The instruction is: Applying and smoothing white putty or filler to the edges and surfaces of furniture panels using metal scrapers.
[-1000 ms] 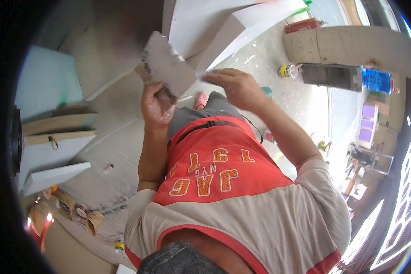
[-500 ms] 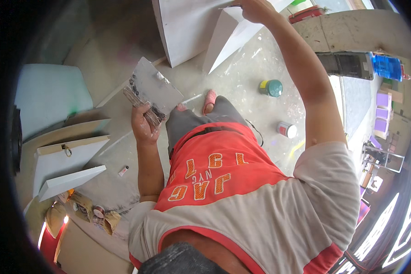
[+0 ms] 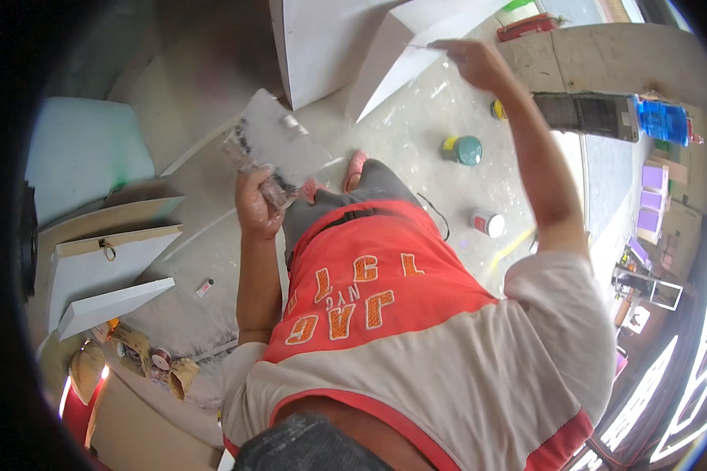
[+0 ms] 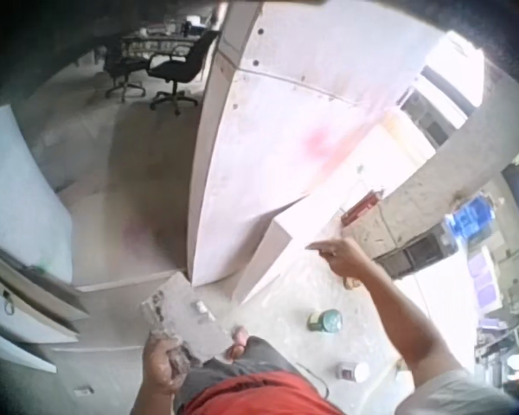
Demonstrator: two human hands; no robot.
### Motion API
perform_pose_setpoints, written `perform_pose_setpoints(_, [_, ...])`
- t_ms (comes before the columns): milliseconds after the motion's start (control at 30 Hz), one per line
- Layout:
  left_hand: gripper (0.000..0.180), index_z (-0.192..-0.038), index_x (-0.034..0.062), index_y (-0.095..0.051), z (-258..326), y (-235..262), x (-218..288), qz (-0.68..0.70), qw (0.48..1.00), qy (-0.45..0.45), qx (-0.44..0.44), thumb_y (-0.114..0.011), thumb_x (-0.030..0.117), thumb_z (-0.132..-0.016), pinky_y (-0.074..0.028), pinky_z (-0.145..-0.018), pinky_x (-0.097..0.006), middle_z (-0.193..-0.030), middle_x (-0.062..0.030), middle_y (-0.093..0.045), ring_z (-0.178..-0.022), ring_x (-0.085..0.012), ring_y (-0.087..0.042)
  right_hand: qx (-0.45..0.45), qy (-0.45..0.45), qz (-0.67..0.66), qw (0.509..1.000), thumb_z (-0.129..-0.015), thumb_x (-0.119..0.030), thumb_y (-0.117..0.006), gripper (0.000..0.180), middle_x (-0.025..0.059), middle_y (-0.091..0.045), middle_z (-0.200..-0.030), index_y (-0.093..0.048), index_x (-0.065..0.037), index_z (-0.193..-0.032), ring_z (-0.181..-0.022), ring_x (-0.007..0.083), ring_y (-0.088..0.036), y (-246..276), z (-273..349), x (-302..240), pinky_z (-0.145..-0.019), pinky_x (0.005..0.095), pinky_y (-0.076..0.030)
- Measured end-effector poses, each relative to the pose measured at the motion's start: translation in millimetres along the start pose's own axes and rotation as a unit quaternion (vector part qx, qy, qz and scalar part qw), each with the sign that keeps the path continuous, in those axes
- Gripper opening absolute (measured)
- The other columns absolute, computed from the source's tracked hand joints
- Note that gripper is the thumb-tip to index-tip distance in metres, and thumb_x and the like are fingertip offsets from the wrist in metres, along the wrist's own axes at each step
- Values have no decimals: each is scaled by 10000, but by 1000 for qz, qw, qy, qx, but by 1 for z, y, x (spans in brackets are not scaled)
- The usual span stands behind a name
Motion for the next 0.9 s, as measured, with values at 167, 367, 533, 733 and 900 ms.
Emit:
perform_pose_setpoints(167, [445,-1154,8,-375,-30,-45,-29,36,997,44,-55,-433,-5,-713,-437,-821,-347,-1040,-106,-494,-965,-213,-515,132,79,-318,936,-741,86,-555,309,147,-587,-1021,-580,-27,-1028,-965,229,-563,-12,77,-118,-827,305,-441])
perform_pose_setpoints(367, [385,-1119,43,-428,-41,-70,-27,-22,996,9,-83,-450,70,-735,-526,-560,-318,-988,-73,-540,-808,-195,-588,232,232,-119,937,-611,84,-583,480,112,-548,-1101,-566,-75,-1064,-1016,322,-512,-7,101,-152,-848,375,-438])
perform_pose_setpoints(533, [412,-1125,50,-420,-30,-73,-14,-26,996,-4,-89,-467,80,-717,-538,-578,-317,-985,-82,-548,-797,-224,-595,166,198,-32,966,-664,69,-519,410,113,-562,-1054,-563,-74,-1046,-936,295,-546,-30,90,-109,-828,364,-446])
perform_pose_setpoints(733, [327,-1047,84,-493,-21,-86,-1,-82,993,-56,-63,-484,106,-721,-531,-465,-357,-925,-68,-565,-747,-222,-601,102,-133,-587,792,-765,82,-480,341,119,-588,-1012,-547,-36,-1078,-900,244,-585,-74,65,25,-824,291,-438])
perform_pose_setpoints(900, [289,-991,90,-499,-44,-105,-55,-104,994,-23,35,-508,112,-703,-509,-469,-323,-847,-52,-562,-681,-201,-589,205,157,-429,866,-741,116,-488,346,124,-589,-991,-548,-19,-1054,-936,245,-567,6,76,-23,-822,304,-440])
Point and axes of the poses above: each hand's wrist, its own z-axis away from the middle knuckle, its own y-axis out of the back of the hand, x = y × z, the point moved 8 cm from there along -z, towards the middle knuckle
